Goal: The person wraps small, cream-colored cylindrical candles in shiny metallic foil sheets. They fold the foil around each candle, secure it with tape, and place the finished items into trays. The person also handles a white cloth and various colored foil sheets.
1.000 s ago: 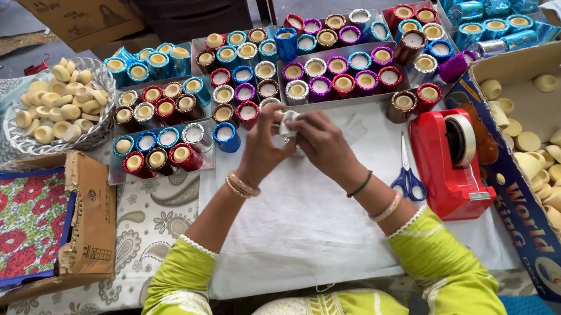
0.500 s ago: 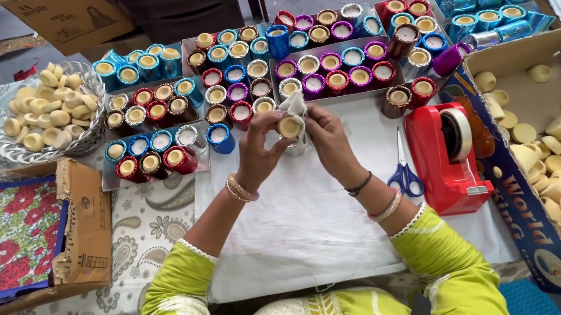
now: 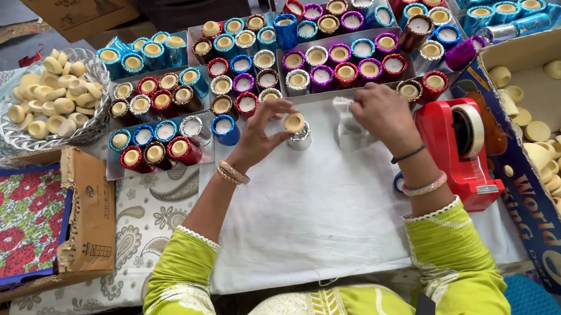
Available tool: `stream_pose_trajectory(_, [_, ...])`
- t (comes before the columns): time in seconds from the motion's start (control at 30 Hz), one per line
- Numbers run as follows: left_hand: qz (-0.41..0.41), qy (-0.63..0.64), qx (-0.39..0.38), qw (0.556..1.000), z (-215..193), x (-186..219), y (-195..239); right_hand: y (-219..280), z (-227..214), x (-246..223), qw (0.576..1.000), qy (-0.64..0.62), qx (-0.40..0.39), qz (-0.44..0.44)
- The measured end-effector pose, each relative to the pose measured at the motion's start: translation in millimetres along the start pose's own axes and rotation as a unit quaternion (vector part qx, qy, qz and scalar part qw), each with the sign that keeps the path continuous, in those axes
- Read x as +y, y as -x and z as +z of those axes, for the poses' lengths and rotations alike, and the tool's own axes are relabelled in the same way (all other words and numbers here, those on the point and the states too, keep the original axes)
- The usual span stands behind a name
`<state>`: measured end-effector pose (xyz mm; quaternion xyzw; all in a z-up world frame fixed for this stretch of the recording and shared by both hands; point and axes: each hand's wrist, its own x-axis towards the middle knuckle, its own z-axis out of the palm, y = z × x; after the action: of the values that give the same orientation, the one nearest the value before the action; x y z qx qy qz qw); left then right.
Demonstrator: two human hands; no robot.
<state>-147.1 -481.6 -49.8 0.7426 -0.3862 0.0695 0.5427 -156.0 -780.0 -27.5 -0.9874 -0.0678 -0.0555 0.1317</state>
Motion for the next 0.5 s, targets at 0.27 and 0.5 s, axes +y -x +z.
stream_pose_trajectory(0.27, [-0.026,-0.033,-0.042,0.998,3.9,-8.8,2.2,3.9,-2.2,-28.6,0.982,-0.108,0.093,-0.121])
stream_pose_trajectory(0.5, [0.017,-0.108,-0.065,0.992,-0.8,-9.5,2.1,3.5,13.2,-45.5,0.928,-0.344,0.026,-0.144])
